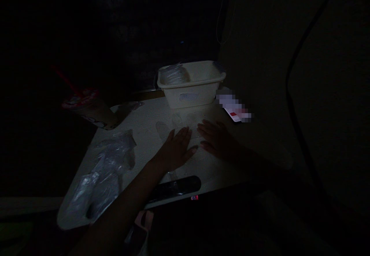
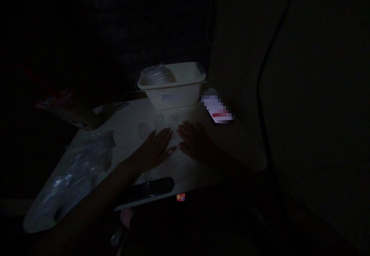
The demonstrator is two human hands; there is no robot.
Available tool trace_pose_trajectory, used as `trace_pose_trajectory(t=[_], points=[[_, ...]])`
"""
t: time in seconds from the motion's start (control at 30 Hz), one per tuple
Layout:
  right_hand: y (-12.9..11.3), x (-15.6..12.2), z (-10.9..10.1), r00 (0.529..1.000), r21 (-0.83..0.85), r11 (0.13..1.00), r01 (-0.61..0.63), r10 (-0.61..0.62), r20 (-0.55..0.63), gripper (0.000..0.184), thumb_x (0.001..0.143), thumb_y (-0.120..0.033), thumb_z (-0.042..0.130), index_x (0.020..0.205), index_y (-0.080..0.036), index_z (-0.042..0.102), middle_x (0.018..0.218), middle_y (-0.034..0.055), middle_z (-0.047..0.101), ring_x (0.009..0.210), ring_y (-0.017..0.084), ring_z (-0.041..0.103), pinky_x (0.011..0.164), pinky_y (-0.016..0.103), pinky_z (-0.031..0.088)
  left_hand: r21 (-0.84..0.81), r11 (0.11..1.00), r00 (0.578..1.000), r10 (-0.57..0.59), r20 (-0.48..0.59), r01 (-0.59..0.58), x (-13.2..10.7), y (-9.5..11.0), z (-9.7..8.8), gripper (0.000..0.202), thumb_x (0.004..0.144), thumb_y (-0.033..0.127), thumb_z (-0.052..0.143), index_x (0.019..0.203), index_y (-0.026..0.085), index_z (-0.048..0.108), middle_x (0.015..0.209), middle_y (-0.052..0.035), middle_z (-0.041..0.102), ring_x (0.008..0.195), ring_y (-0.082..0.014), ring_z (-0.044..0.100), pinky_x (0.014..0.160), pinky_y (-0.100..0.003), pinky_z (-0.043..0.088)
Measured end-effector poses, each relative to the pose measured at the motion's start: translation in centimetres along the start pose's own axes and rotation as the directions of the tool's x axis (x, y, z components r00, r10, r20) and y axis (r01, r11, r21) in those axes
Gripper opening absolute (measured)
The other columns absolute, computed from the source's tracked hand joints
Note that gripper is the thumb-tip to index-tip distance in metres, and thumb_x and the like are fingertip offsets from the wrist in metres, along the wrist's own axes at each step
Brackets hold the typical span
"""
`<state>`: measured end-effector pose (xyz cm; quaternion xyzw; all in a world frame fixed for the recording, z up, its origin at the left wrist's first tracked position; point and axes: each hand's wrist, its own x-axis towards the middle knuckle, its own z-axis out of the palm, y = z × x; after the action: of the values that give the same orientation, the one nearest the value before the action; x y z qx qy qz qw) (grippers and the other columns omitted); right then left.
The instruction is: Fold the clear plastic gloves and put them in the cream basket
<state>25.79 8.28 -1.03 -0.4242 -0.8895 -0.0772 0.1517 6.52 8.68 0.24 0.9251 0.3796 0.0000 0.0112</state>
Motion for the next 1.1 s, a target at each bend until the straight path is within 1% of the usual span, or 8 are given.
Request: trace_pose_trajectory(t=[0.07, 0.17, 0.33, 0.43, 0.6, 0.77, 0.97, 1.1], points=[[0.0, -0.4, 0.2, 0.999, -0.011, 1.000, 0.019, -0.019, 0.036, 0.041, 0.082, -0.034, 0.029, 0.116, -0.014, 0.041, 0.124, 0.0090, 0.041, 0.117, 0.022, 0.026, 0.091, 0.046, 0.016, 0.016, 1.000, 0.999, -0.020, 0.026, 0.019, -0.1, 0.0, 0.1, 0.060, 0.083, 0.047, 0.009, 0.127, 0.007, 0.018, 0.134, -0.0141, 0.019, 0.124, -0.0210, 0.010, 0.097, -0.044, 0.009], [0.3, -1.2, 0.5, 0.997, -0.022, 0.999, 0.029, -0.028, 0.067, 0.041, 0.082, -0.034, 0.028, 0.118, -0.017, 0.038, 0.126, 0.0073, 0.039, 0.119, 0.022, 0.025, 0.092, 0.048, 0.014, 0.020, 0.999, 0.999, -0.027, 0.043, 0.026, -0.1, -0.1, 0.1, 0.060, 0.083, 0.047, 0.007, 0.127, 0.008, 0.016, 0.135, -0.0144, 0.016, 0.124, -0.0210, 0.010, 0.096, -0.048, 0.006], [0.9, -1.9, 0.2, 0.998, -0.050, 0.999, -0.017, 0.020, 0.060, 0.036, 0.082, -0.035, 0.029, 0.113, -0.023, 0.044, 0.125, 0.0053, 0.040, 0.119, 0.021, 0.025, 0.093, 0.047, 0.014, 0.010, 1.000, 0.998, -0.028, 0.050, 0.027, -0.1, -0.2, 0.2, 0.062, 0.081, 0.050, 0.006, 0.128, 0.009, 0.013, 0.135, -0.0143, 0.014, 0.124, -0.0216, 0.009, 0.095, -0.050, 0.004], [0.6, -1.1, -0.1, 0.999, -0.027, 0.999, -0.035, 0.036, 0.021, 0.036, 0.084, -0.031, 0.026, 0.111, -0.020, 0.046, 0.123, 0.0055, 0.042, 0.119, 0.018, 0.026, 0.094, 0.044, 0.015, 0.007, 1.000, 0.998, -0.025, 0.060, 0.024, -0.1, -0.2, 0.3, 0.064, 0.081, 0.051, 0.006, 0.128, 0.009, 0.013, 0.135, -0.0149, 0.013, 0.124, -0.0225, 0.008, 0.095, -0.050, 0.004], [-0.4, 0.6, 0.3, 0.998, 0.031, 0.999, 0.034, -0.036, 0.055, 0.042, 0.083, -0.031, 0.025, 0.120, -0.013, 0.036, 0.126, 0.0104, 0.037, 0.118, 0.019, 0.027, 0.094, 0.046, 0.014, -0.008, 1.000, 0.999, -0.015, 0.037, 0.015, -0.1, -0.3, 0.3, 0.063, 0.081, 0.051, 0.008, 0.128, 0.009, 0.012, 0.135, -0.0158, 0.014, 0.124, -0.0230, 0.010, 0.094, -0.052, 0.005], [-0.5, 0.3, 0.6, 0.993, 0.045, 0.997, 0.060, -0.064, 0.096, 0.045, 0.082, -0.032, 0.027, 0.122, -0.011, 0.033, 0.127, 0.0139, 0.034, 0.118, 0.022, 0.028, 0.092, 0.049, 0.015, -0.030, 1.000, 1.000, -0.003, 0.019, 0.004, -0.2, -0.3, 0.2, 0.063, 0.080, 0.052, 0.012, 0.128, 0.011, 0.012, 0.135, -0.0154, 0.017, 0.124, -0.0239, 0.011, 0.094, -0.053, 0.005], [-0.5, 0.3, 0.3, 0.992, 0.058, 0.997, 0.050, -0.056, 0.112, 0.045, 0.082, -0.033, 0.028, 0.122, -0.011, 0.033, 0.127, 0.0140, 0.035, 0.117, 0.023, 0.029, 0.091, 0.049, 0.017, -0.057, 0.998, 0.999, -0.001, 0.046, 0.003, -0.1, -0.4, 0.1, 0.064, 0.080, 0.052, 0.015, 0.128, 0.010, 0.012, 0.135, -0.0165, 0.015, 0.124, -0.0243, 0.011, 0.093, -0.055, 0.003], [-0.3, 0.3, 0.3, 0.994, 0.067, 0.997, 0.043, -0.049, 0.100, 0.048, 0.082, -0.036, 0.029, 0.123, -0.012, 0.031, 0.129, 0.0129, 0.032, 0.119, 0.023, 0.026, 0.092, 0.048, 0.015, -0.097, 0.995, 1.000, -0.026, 0.012, 0.027, -0.3, -0.3, -0.4, 0.063, 0.081, 0.050, 0.018, 0.129, 0.012, 0.008, 0.136, -0.0162, 0.010, 0.124, -0.0245, 0.006, 0.094, -0.054, 0.005]])
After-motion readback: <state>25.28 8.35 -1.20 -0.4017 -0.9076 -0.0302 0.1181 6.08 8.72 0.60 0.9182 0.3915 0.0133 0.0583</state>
